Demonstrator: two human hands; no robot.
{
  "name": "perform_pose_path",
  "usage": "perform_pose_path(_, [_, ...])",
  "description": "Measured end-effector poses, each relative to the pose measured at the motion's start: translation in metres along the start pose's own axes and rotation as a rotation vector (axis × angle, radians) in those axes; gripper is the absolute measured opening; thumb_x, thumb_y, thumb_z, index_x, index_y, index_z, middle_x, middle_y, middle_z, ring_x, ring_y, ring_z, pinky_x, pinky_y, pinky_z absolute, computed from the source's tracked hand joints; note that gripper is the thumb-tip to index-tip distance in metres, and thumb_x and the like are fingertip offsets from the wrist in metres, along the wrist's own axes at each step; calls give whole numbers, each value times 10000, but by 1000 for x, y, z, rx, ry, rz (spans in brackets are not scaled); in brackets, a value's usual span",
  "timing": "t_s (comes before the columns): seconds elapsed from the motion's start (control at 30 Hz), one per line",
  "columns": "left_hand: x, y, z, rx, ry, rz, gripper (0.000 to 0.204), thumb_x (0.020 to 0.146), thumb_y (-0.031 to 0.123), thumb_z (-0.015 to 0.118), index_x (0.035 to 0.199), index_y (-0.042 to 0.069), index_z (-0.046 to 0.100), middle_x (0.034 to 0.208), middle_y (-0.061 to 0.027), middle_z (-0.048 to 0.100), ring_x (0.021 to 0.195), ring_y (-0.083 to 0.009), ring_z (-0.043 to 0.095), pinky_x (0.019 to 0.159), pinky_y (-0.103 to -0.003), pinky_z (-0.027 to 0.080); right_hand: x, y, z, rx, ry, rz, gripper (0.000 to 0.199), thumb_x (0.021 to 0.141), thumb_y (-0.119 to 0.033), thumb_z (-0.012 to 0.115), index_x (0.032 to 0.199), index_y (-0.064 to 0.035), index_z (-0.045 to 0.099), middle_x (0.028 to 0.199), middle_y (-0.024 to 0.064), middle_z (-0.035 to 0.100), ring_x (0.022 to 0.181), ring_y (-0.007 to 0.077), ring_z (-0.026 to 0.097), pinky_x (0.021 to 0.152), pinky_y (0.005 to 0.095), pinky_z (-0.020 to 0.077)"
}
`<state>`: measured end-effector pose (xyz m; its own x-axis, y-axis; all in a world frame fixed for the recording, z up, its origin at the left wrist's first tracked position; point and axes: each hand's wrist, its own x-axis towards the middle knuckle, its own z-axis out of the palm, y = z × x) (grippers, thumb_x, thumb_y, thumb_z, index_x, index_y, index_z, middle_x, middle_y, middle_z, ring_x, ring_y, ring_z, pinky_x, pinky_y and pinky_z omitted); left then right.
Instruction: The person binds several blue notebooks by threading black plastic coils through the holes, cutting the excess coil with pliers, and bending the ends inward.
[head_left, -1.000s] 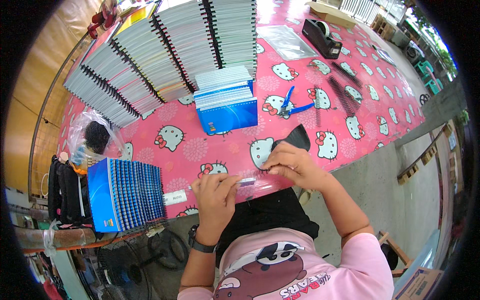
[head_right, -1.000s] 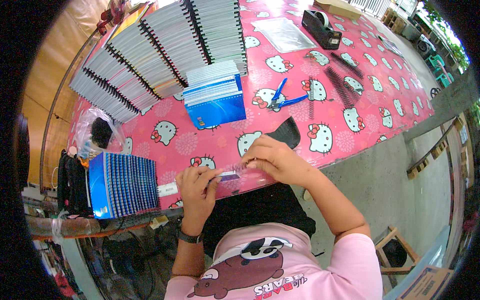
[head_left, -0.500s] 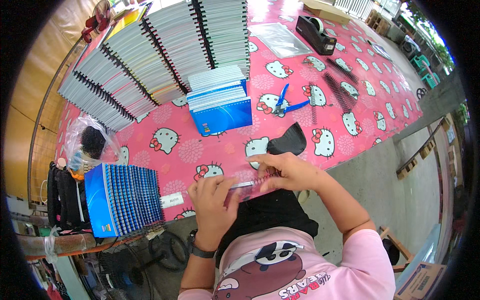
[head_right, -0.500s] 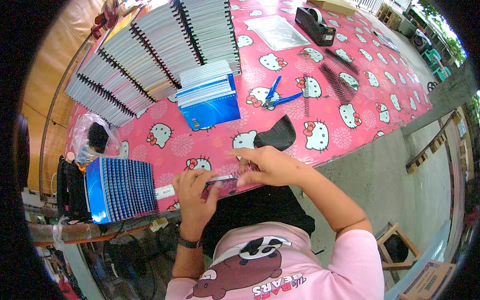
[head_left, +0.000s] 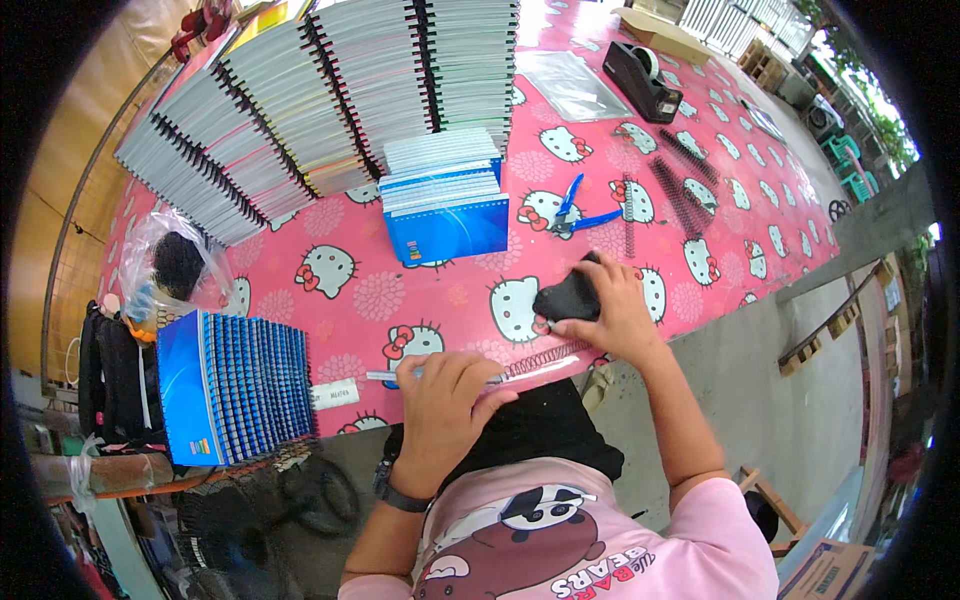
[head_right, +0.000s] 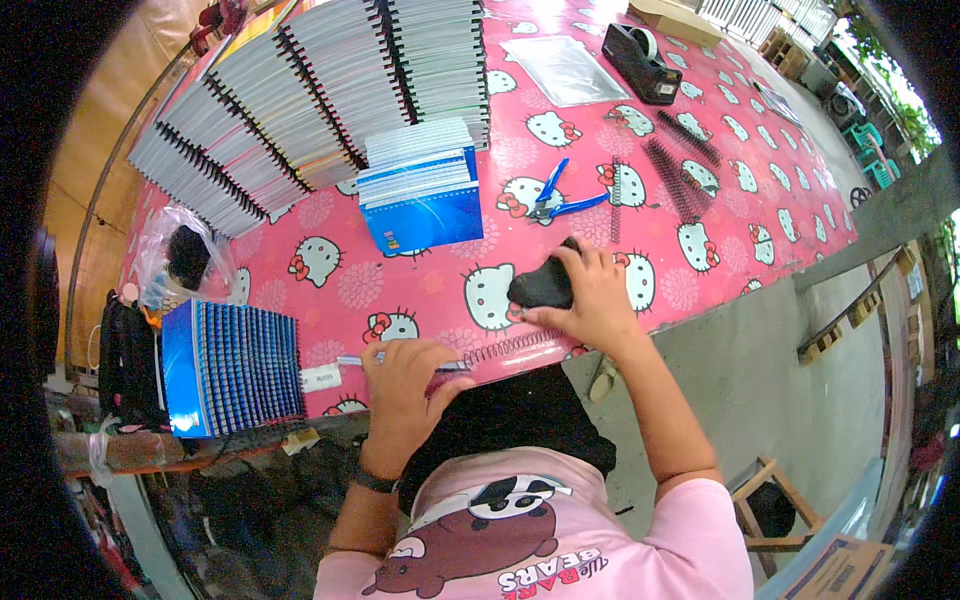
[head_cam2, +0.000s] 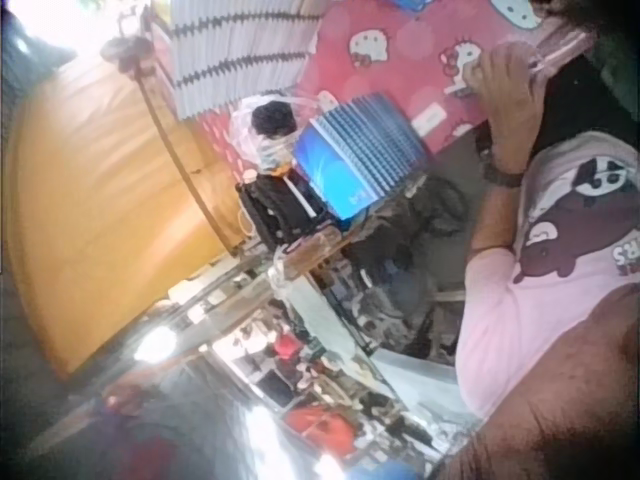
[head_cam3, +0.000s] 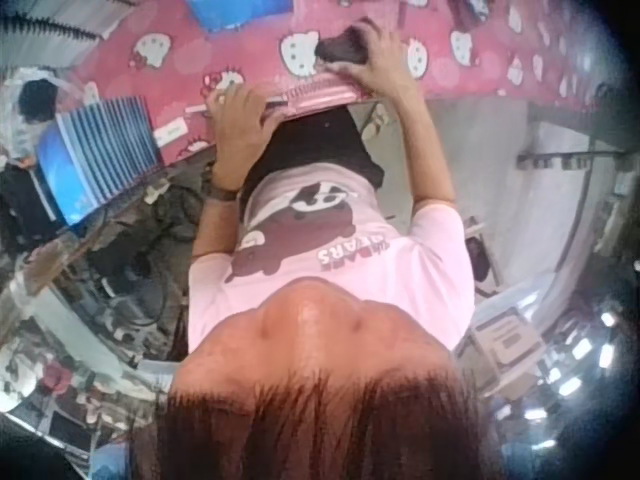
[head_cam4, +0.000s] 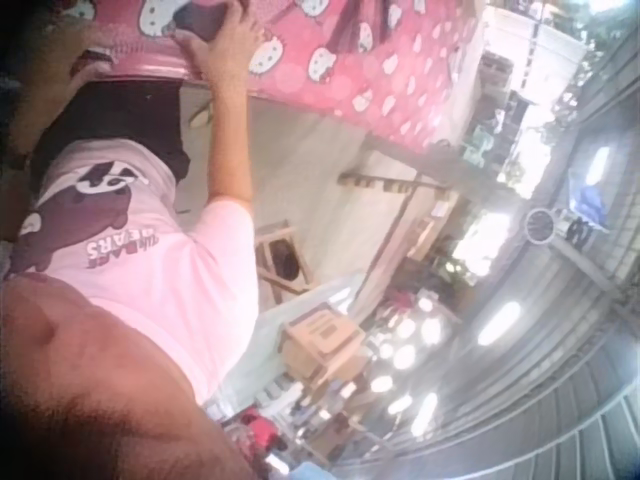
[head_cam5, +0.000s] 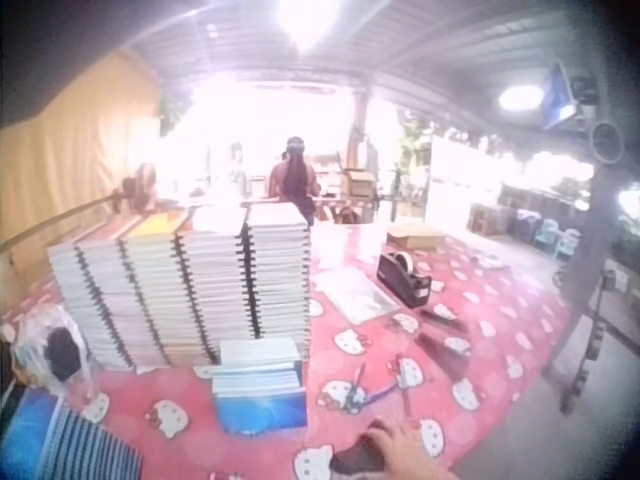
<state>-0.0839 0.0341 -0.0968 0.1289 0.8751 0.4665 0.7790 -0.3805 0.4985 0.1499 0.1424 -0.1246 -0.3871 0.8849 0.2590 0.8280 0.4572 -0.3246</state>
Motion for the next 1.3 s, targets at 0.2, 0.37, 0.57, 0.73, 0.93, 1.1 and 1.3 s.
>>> perform_pose_path(0.2, [-3,-5,-4,73,-168,1,309,717,320,701,921,121,581,870,-3,596,888,-214,539,913,-442,269,5,-8,4,129,-51,21,688,591,-477,772,1119,-81,577,1263,209,451,1150,380,434,959,464,345])
perform_pose_path(0.37, [-12,-30,-13,121,-21,-3,282,622,274,769,807,144,601,804,18,560,851,-170,535,896,-482,246,6,-11,-3,1292,-510,-80,628,755,-560,591,1082,-26,641,1201,191,565,1148,311,503,1010,410,318])
perform_pose_path(0.57, [-16,-29,-10,59,59,-6,276,596,220,777,810,160,614,763,26,554,806,-167,541,887,-453,256,13,-43,11,1026,-563,-199,476,746,-440,652,1027,-57,675,1165,188,578,1137,313,495,981,406,342])
perform_pose_path(0.73, [-15,-34,-11,18,65,-21,297,589,229,783,823,155,615,754,21,557,794,-164,540,887,-439,263,19,-49,2,1231,-641,-304,393,748,-385,667,982,-69,680,1128,201,589,1082,328,518,944,412,366])
perform_pose_path(0.93, [-18,-34,-11,-22,28,-106,449,603,270,788,985,138,593,804,17,579,799,-173,546,894,-442,266,27,-57,-4,1410,-713,-333,438,747,-413,672,999,-55,675,1059,194,613,1063,316,525,932,412,369])
perform_pose_path(1.1, [-19,-35,-11,82,287,-104,626,575,267,835,1099,98,536,883,-20,585,854,-196,558,917,-426,303,32,-56,2,1108,-545,-233,420,762,-400,657,1007,-60,673,1110,178,591,1088,291,501,964,403,339])
perform_pose_path(1.3, [-51,-72,20,-819,305,-519,609,544,65,856,1019,62,474,922,-54,518,867,-153,531,750,-299,453,38,-72,6,949,-644,-225,449,776,-436,631,1013,-55,667,1125,139,594,1102,274,496,976,393,326])
